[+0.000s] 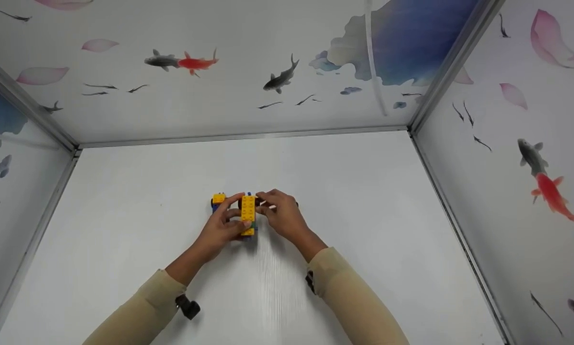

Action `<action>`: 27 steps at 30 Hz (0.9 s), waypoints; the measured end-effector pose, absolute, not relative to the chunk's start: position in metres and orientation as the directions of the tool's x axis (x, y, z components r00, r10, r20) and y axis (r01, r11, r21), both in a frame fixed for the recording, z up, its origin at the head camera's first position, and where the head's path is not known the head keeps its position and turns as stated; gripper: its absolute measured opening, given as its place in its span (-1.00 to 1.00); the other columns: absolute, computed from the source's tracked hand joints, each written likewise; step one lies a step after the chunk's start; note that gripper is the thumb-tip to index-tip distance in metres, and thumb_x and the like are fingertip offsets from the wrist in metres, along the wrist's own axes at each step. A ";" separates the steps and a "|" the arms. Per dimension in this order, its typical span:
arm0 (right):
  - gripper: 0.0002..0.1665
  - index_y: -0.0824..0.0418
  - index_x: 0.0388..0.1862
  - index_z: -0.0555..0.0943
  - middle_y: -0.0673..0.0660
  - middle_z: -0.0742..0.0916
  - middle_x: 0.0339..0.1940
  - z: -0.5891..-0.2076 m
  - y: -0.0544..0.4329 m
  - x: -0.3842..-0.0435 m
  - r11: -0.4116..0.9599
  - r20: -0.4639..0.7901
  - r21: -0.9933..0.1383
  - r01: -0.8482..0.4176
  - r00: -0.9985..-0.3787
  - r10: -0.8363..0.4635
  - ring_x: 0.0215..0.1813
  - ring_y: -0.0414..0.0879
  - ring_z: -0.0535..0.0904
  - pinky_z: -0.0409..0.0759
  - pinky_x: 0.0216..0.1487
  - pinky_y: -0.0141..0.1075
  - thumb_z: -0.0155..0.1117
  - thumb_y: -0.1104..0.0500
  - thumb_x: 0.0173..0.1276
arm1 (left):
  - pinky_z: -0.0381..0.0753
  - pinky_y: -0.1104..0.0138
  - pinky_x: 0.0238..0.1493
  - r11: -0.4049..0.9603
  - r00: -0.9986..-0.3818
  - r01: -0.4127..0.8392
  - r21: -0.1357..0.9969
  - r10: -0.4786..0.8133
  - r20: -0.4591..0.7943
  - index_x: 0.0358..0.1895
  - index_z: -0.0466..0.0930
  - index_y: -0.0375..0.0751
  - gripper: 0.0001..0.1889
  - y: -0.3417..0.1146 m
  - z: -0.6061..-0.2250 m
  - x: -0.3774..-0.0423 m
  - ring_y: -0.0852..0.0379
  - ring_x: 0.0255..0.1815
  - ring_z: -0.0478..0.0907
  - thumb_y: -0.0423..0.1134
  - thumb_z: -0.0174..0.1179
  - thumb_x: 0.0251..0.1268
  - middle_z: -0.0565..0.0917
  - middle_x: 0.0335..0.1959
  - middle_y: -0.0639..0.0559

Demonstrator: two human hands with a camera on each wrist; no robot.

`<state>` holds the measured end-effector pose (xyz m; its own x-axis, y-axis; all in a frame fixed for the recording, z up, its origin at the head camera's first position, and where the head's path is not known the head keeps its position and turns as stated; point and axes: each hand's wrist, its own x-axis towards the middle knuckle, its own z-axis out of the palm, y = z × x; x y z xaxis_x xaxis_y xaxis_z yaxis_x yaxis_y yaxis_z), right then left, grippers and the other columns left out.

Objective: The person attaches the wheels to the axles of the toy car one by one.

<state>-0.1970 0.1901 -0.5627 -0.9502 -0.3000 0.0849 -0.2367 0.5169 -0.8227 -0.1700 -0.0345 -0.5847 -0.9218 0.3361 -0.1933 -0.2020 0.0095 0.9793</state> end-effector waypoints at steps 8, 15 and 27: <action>-0.50 0.32 0.38 0.72 0.30 0.79 0.24 -0.574 0.211 -0.200 0.626 0.114 -0.741 -0.241 -0.965 -0.236 0.18 0.21 0.78 0.82 0.21 0.08 0.52 0.33 0.49 | 0.86 0.17 0.12 0.022 -0.936 -0.150 0.988 0.319 -0.149 0.59 0.45 0.26 -0.40 -0.037 -0.583 -0.167 0.00 0.15 0.79 -0.14 0.40 0.60 0.60 0.36 -0.20; -0.46 0.39 0.38 0.70 0.34 0.71 0.35 -0.584 0.230 -0.200 0.774 0.074 -0.588 -0.233 -0.969 -0.235 0.34 0.28 0.64 0.68 0.38 0.16 0.53 0.32 0.46 | 0.83 0.22 0.12 0.004 -0.940 -0.159 0.987 0.306 -0.152 0.58 0.47 0.12 -0.41 -0.040 -0.587 -0.167 0.03 0.18 0.78 -0.17 0.39 0.59 0.58 0.35 -0.22; -0.63 0.37 0.27 0.76 0.31 0.76 0.34 -0.593 0.242 -0.196 0.854 0.026 -0.452 -0.258 -0.961 -0.277 0.33 0.33 0.65 0.73 0.26 0.25 0.42 0.38 0.52 | 0.85 0.17 0.19 -0.002 -0.926 -0.218 0.976 0.315 -0.206 0.59 0.47 0.17 -0.27 -0.039 -0.581 -0.168 -0.04 0.22 0.74 -0.22 0.54 0.42 0.54 0.41 -0.20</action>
